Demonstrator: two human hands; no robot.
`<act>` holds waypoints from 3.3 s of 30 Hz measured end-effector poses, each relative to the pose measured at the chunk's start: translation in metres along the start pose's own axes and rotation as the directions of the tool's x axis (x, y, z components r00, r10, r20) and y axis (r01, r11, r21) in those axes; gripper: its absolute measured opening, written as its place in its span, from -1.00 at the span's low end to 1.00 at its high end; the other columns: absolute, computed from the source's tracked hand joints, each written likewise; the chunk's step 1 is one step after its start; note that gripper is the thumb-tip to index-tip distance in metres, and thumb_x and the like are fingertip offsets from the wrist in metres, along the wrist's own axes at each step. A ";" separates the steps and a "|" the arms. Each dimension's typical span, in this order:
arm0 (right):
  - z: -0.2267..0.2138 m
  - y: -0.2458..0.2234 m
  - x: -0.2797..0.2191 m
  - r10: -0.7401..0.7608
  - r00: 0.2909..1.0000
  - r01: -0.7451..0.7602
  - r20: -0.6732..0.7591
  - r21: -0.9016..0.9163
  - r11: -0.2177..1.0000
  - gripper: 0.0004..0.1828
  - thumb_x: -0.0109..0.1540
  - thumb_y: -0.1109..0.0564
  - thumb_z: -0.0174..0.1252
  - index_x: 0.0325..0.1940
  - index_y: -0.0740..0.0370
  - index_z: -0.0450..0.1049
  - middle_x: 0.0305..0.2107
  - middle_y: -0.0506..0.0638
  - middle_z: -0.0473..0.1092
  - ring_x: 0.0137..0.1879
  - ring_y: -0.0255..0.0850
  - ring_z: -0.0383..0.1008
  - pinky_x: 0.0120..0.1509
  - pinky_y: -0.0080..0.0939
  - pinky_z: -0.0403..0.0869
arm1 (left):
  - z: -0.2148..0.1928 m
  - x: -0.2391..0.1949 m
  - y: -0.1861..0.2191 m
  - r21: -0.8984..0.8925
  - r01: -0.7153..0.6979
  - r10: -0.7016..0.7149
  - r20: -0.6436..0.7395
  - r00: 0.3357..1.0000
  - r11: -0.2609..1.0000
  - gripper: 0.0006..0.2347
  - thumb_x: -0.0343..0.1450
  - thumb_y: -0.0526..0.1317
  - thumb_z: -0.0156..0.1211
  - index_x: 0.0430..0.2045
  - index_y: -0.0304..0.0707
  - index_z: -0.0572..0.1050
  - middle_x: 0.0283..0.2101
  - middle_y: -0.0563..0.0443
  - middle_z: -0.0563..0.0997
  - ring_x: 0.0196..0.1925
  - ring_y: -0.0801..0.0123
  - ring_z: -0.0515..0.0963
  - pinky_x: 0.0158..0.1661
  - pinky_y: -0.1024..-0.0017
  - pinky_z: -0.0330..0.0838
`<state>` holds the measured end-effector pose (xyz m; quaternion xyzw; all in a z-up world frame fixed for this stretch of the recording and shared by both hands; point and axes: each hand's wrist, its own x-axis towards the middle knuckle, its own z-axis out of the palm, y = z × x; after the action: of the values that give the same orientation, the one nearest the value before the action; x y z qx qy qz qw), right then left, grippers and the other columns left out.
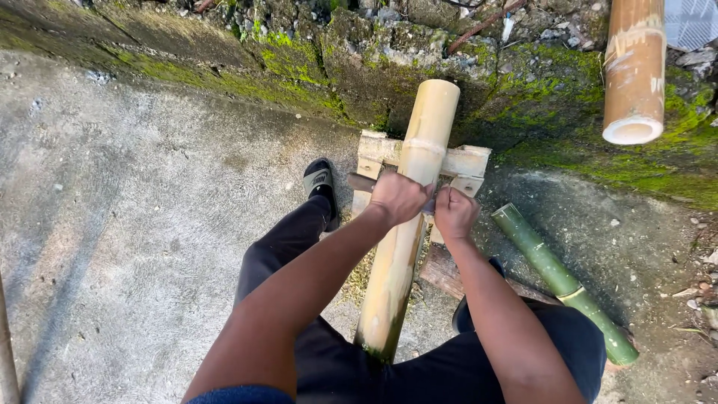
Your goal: The person is using a knife to scrape the outer green skin off a bamboo pole to prepare it for use.
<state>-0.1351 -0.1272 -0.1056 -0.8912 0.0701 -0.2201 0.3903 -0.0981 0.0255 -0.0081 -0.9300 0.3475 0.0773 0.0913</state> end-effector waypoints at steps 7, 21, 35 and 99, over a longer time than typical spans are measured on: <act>-0.007 -0.008 -0.013 -0.091 0.995 0.092 -0.048 0.012 0.996 -0.65 0.31 0.14 0.11 -0.57 0.26 0.49 -0.65 0.18 0.38 -0.56 0.10 0.40 -0.42 0.03 0.35 | 0.009 -0.014 0.007 -0.023 -0.007 0.007 -0.018 1.000 1.000 -0.61 0.66 -0.07 -0.22 -0.43 0.05 0.64 -0.57 0.21 0.60 -0.63 0.39 0.51 -0.52 0.30 0.32; -0.022 -0.011 -0.058 -0.005 1.000 0.004 0.020 0.036 0.999 -0.62 0.34 0.11 0.08 -0.56 0.26 0.48 -0.67 0.21 0.36 -0.59 0.10 0.42 -0.43 0.05 0.37 | 0.019 -0.052 0.031 -0.014 -0.035 0.032 -0.179 0.983 0.999 -0.59 0.57 -0.07 -0.15 -0.67 -0.02 0.57 -0.74 0.25 0.56 -0.79 0.40 0.46 -0.62 0.29 0.32; -0.032 -0.018 -0.094 -0.034 0.999 0.034 -0.010 -0.036 0.999 -0.65 0.29 0.10 0.10 -0.56 0.23 0.54 -0.68 0.16 0.40 -0.60 0.06 0.43 -0.44 0.03 0.38 | 0.027 -0.089 0.048 0.048 -0.018 0.031 -0.289 0.957 0.999 -0.68 0.50 -0.06 -0.07 -0.63 -0.02 0.57 -0.75 0.18 0.54 -0.77 0.36 0.47 -0.64 0.26 0.29; 0.014 -0.013 0.091 0.034 0.999 -0.037 0.036 0.078 0.996 -0.58 0.37 0.05 0.09 -0.54 0.23 0.58 -0.74 0.02 0.42 -0.66 -0.21 0.42 -0.47 -0.12 0.38 | -0.060 0.052 -0.065 -0.030 0.027 -0.024 0.095 0.995 0.999 -0.51 0.52 0.24 -0.07 -0.53 -0.12 0.63 -0.47 0.03 0.67 -0.46 0.32 0.65 -0.42 0.31 0.44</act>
<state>-0.0480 -0.1360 -0.0733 -0.8774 0.0706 -0.2004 0.4302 -0.0115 0.0270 0.0469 -0.9309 0.3298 0.1258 0.0942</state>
